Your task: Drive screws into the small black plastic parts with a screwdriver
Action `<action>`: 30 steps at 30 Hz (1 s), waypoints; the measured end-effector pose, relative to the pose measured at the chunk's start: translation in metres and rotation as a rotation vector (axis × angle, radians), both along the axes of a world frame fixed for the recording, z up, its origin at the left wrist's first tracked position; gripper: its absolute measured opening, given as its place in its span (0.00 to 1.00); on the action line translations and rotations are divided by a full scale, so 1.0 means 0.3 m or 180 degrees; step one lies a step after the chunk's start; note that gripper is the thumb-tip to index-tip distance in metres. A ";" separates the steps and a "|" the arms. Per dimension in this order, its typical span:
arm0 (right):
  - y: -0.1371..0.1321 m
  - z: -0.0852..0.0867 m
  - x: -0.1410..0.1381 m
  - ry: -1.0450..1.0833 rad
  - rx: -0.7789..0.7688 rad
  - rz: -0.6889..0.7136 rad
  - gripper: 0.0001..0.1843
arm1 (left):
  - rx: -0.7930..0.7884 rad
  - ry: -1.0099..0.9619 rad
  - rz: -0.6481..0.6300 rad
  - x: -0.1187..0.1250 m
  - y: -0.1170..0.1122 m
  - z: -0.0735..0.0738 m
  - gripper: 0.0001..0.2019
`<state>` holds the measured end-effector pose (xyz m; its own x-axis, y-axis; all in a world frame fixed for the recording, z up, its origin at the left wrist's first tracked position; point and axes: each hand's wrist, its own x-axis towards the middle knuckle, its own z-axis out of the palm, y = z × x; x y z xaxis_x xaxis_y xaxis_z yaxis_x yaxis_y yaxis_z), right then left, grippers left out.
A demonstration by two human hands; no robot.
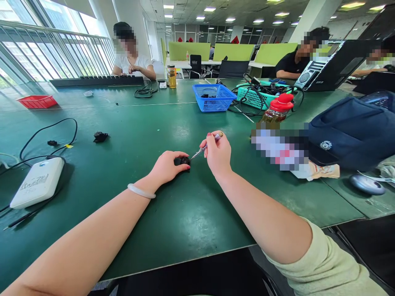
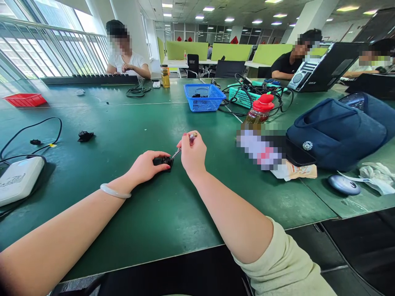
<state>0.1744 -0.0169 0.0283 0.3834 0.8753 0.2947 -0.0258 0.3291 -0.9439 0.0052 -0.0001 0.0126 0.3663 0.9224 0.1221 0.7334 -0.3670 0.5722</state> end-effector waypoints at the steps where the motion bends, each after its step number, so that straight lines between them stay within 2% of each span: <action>1: -0.005 0.000 -0.006 -0.0031 0.0095 0.0026 0.10 | 0.0001 -0.0013 -0.0008 0.001 0.000 0.000 0.16; 4: -0.001 -0.002 -0.013 0.0150 0.0027 -0.0054 0.10 | -0.0001 -0.0040 0.0014 0.001 0.003 -0.003 0.17; 10: 0.061 -0.019 0.029 0.1509 -0.1140 -0.0288 0.09 | -0.0008 -0.0040 0.0003 -0.004 0.007 -0.009 0.17; 13: 0.078 -0.030 0.045 0.1853 -0.1414 -0.0274 0.09 | 0.0006 -0.0020 0.0008 -0.005 0.006 -0.009 0.17; 20: 0.082 -0.048 0.048 0.2130 -0.1627 -0.0328 0.09 | 0.0012 0.0017 0.0053 -0.003 0.004 -0.006 0.17; 26: 0.080 -0.033 0.051 0.2154 -0.1618 -0.0336 0.09 | 0.0071 0.0010 0.0044 -0.004 0.006 -0.013 0.18; 28: 0.077 -0.025 0.048 0.2047 -0.1432 -0.0319 0.09 | 0.0085 0.0026 0.0025 -0.005 0.006 -0.014 0.18; 30: 0.069 -0.018 0.043 0.1786 -0.1035 -0.0271 0.09 | 0.0089 0.0036 0.0004 -0.005 0.006 -0.013 0.17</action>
<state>0.1873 0.0040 0.0230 0.4737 0.8459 -0.2451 -0.5301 0.0516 -0.8464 0.0035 0.0016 0.0086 0.3666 0.9192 0.1438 0.7402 -0.3817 0.5535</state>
